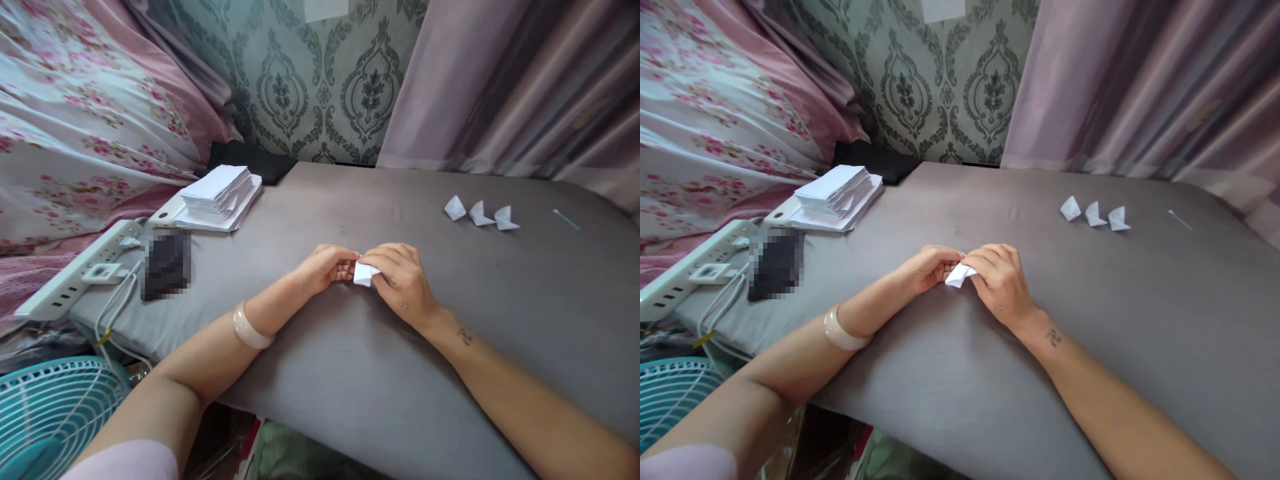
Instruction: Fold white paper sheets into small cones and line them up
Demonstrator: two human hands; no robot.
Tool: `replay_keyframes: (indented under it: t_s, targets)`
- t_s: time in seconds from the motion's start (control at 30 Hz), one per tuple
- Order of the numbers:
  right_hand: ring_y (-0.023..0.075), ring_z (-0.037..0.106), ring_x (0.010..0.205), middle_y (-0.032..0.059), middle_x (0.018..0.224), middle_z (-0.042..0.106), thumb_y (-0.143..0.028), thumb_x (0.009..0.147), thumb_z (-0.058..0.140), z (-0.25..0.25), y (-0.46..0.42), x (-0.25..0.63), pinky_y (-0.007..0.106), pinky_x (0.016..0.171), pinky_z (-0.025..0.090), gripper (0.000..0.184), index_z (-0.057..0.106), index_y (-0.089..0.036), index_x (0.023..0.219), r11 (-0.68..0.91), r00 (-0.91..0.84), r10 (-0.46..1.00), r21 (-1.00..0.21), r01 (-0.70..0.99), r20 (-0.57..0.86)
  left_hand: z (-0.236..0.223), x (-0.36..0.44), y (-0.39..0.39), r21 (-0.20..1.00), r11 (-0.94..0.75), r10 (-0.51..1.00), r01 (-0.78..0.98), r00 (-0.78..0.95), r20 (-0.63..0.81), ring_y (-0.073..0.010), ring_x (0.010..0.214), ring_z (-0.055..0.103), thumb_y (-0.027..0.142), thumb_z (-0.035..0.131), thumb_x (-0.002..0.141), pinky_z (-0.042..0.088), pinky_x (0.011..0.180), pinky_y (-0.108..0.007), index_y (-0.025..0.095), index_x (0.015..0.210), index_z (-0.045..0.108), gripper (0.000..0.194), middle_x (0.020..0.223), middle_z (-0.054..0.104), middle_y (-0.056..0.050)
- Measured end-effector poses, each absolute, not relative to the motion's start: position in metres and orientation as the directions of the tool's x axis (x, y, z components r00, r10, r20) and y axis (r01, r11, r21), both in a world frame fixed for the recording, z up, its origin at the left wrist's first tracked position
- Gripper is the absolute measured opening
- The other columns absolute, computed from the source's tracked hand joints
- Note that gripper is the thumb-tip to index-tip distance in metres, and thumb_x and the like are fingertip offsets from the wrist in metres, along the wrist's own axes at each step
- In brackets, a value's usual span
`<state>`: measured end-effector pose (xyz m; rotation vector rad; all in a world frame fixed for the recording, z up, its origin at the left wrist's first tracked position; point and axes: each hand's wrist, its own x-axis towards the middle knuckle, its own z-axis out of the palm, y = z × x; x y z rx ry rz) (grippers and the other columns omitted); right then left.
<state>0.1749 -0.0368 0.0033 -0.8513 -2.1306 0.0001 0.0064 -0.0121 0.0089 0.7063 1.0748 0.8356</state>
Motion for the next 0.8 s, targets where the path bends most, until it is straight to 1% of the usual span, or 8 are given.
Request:
replay_keyframes:
  t_s: [0.13, 0.2, 0.27, 0.33, 0.43, 0.63, 0.7, 0.8]
  targets:
    - [0.0187, 0.064, 0.080, 0.0013, 0.083, 0.073, -0.031, 0.086, 0.062, 0.017, -0.039, 0.172, 0.034, 0.078, 0.046, 0.013, 0.072, -0.023, 0.084, 0.596, -0.194, 0.784, -0.629, 0.499, 0.589, 0.007, 0.006, -0.012, 0.889, 0.451, 0.877, -0.078, 0.222, -0.425, -0.0076, 0.042, 0.043, 0.036, 0.061, 0.084, 0.030, 0.043, -0.023, 0.014, 0.056, 0.058, 0.036, 0.049, 0.050, 0.000]
    - [0.0188, 0.063, 0.073, 0.0016, 0.077, 0.071, -0.040, 0.081, 0.067, 0.023, -0.040, 0.170, 0.032, 0.070, 0.046, 0.021, 0.073, -0.020, 0.081, 0.376, -0.094, 0.923, -0.827, 0.417, 0.372, 0.009, 0.005, -0.014, 0.932, 0.358, 0.926, -0.061, 0.151, -0.346, -0.0073, 0.042, 0.041, 0.053, 0.058, 0.085, 0.028, 0.044, -0.023, 0.014, 0.057, 0.059, 0.048, 0.050, 0.050, -0.001]
    - [0.0179, 0.061, 0.068, 0.0017, 0.074, 0.070, -0.045, 0.075, 0.070, 0.026, -0.040, 0.168, 0.030, 0.065, 0.045, 0.028, 0.073, -0.018, 0.079, 0.168, -0.082, 0.985, -0.934, 0.317, 0.149, 0.011, 0.004, -0.016, 0.969, 0.224, 0.972, -0.106, 0.092, -0.215, -0.0072, 0.047, 0.044, 0.061, 0.058, 0.081, 0.031, 0.048, -0.023, 0.014, 0.063, 0.062, 0.051, 0.055, 0.053, -0.001]
    - [0.0160, 0.058, 0.065, 0.0015, 0.070, 0.068, -0.047, 0.070, 0.073, 0.026, -0.039, 0.167, 0.029, 0.063, 0.044, 0.032, 0.073, -0.016, 0.077, 0.040, -0.104, 0.994, -0.968, 0.246, 0.015, 0.014, 0.004, -0.018, 0.978, 0.084, 0.994, -0.189, 0.090, -0.068, -0.0082, 0.057, 0.049, 0.060, 0.063, 0.078, 0.037, 0.055, -0.023, 0.014, 0.072, 0.067, 0.047, 0.065, 0.058, -0.002]
    - [0.0138, 0.054, 0.062, 0.0003, 0.064, 0.063, -0.047, 0.066, 0.074, 0.024, -0.037, 0.168, 0.027, 0.060, 0.041, 0.032, 0.071, -0.016, 0.071, -0.039, -0.113, 0.991, -0.968, 0.248, -0.069, 0.014, 0.006, -0.020, 0.967, -0.018, 0.986, -0.254, 0.154, 0.059, -0.0105, 0.072, 0.055, 0.049, 0.071, 0.075, 0.040, 0.066, -0.023, 0.016, 0.084, 0.072, 0.035, 0.080, 0.066, -0.004]
    - [0.0114, 0.049, 0.052, -0.0029, 0.056, 0.056, -0.045, 0.071, 0.069, 0.026, -0.040, 0.169, 0.026, 0.051, 0.034, 0.029, 0.068, -0.017, 0.069, -0.046, -0.191, 0.973, -0.913, 0.406, -0.133, 0.011, 0.009, -0.021, 0.952, 0.050, 0.986, -0.303, 0.168, 0.001, -0.0098, 0.070, 0.054, 0.036, 0.079, 0.068, 0.040, 0.067, -0.025, 0.017, 0.076, 0.074, 0.022, 0.075, 0.067, -0.002]
    - [0.0135, 0.054, 0.057, -0.0010, 0.063, 0.062, -0.044, 0.073, 0.067, 0.025, -0.040, 0.168, 0.027, 0.054, 0.039, 0.027, 0.069, -0.017, 0.076, 0.009, -0.196, 0.977, -0.903, 0.430, -0.084, 0.011, 0.009, -0.020, 0.949, 0.049, 0.989, -0.312, 0.147, -0.002, -0.0095, 0.068, 0.054, 0.035, 0.080, 0.067, 0.040, 0.067, -0.025, 0.017, 0.073, 0.074, 0.020, 0.072, 0.066, -0.001]
    - [0.0170, 0.063, 0.072, 0.0036, 0.081, 0.069, -0.042, 0.076, 0.067, 0.021, -0.040, 0.167, 0.030, 0.066, 0.048, 0.028, 0.065, -0.019, 0.091, 0.177, -0.108, 0.984, -0.895, 0.409, 0.145, 0.011, 0.010, -0.020, 0.945, 0.020, 0.995, -0.326, 0.097, 0.012, -0.0099, 0.069, 0.054, 0.036, 0.081, 0.066, 0.040, 0.068, -0.026, 0.017, 0.073, 0.074, 0.021, 0.073, 0.068, -0.002]
